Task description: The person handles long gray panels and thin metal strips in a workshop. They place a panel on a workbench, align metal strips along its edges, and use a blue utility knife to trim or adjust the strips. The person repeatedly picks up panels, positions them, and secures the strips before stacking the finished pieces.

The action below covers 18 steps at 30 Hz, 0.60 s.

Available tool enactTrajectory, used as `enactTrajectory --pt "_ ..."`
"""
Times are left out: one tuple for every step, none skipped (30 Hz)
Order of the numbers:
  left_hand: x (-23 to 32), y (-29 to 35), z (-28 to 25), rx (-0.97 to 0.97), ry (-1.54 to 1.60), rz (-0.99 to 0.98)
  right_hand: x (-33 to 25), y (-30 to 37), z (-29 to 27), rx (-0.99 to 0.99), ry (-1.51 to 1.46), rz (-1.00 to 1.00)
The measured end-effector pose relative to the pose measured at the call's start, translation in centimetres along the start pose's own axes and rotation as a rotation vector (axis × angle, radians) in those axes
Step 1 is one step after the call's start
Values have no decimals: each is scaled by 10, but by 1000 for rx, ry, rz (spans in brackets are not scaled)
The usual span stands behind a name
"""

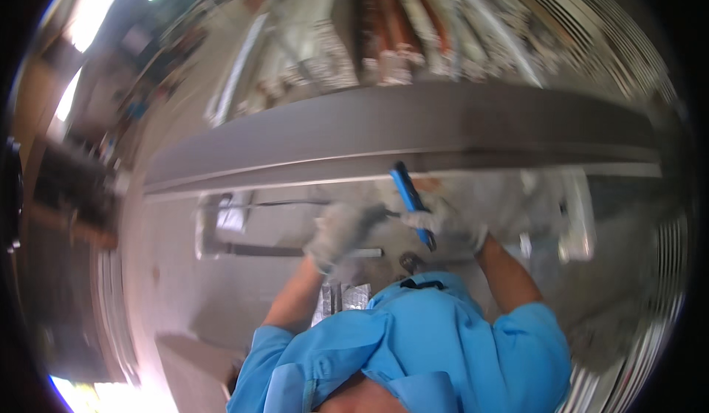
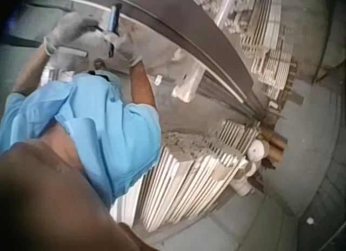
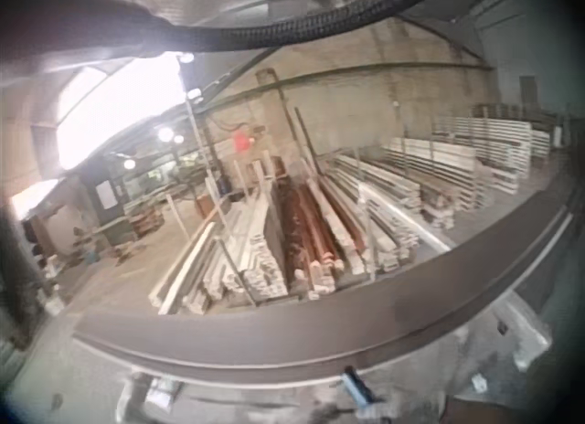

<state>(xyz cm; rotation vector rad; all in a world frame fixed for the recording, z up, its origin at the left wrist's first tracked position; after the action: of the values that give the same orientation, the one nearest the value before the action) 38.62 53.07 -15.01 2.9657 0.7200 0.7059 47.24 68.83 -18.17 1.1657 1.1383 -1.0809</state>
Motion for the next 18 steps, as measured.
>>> enactTrajectory --pt "1 3 -19 244 113 165 8 15 -17 -36 106 146" --pt "-1 14 -45 576 328 405 7 36 -28 21 -80 113" --pt "-23 6 -46 520 766 293 4 56 -38 75 -202 61" --pt "-36 7 -56 541 54 133 4 80 -54 204 -175 86" --pt "-45 6 -69 620 -139 174 -2 110 -71 271 -160 91" --pt "-60 3 -79 644 -102 146 -11 137 -86 311 -73 79" --pt "-74 -1 -92 693 -69 97 -20 172 -100 428 -15 101" --pt "-90 -4 -104 768 26 -12 -32 205 -109 563 2 33" --pt "-99 -6 -113 789 99 -71 -35 232 -121 681 -64 126" --pt "-92 -12 -122 781 -111 -17 -46 264 -136 805 99 212" --pt "-95 -19 -122 751 9 -113 -58 288 -139 868 47 106" --pt "-79 -31 -116 623 -221 -112 -72 307 -148 873 157 133" --pt "-66 -45 -109 442 -417 -189 -84 325 -159 916 277 229" --pt "-40 -56 -98 447 -535 -181 -96 335 -163 910 318 163" --pt "-14 -67 -80 391 -643 -266 -103 340 -169 926 368 143" --pt "31 -82 -64 439 -635 -71 -109 341 -173 939 420 121" --pt "80 -98 -40 400 -494 109 -110 340 -177 932 445 116" --pt "139 -101 -23 550 -228 432 -111 335 -182 921 471 112"
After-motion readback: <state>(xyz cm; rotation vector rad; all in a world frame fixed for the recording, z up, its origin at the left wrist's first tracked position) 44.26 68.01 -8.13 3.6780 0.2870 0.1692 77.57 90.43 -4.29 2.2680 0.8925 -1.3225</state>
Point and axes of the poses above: each hand's wrist, its own y-axis away from the middle knuckle, its own z-axis out of the palm, x = y × z, the point moved 6 cm from there along -y, towards the middle knuckle, and after that the axes turned 2 degrees about -y, right-handed, at the moved point
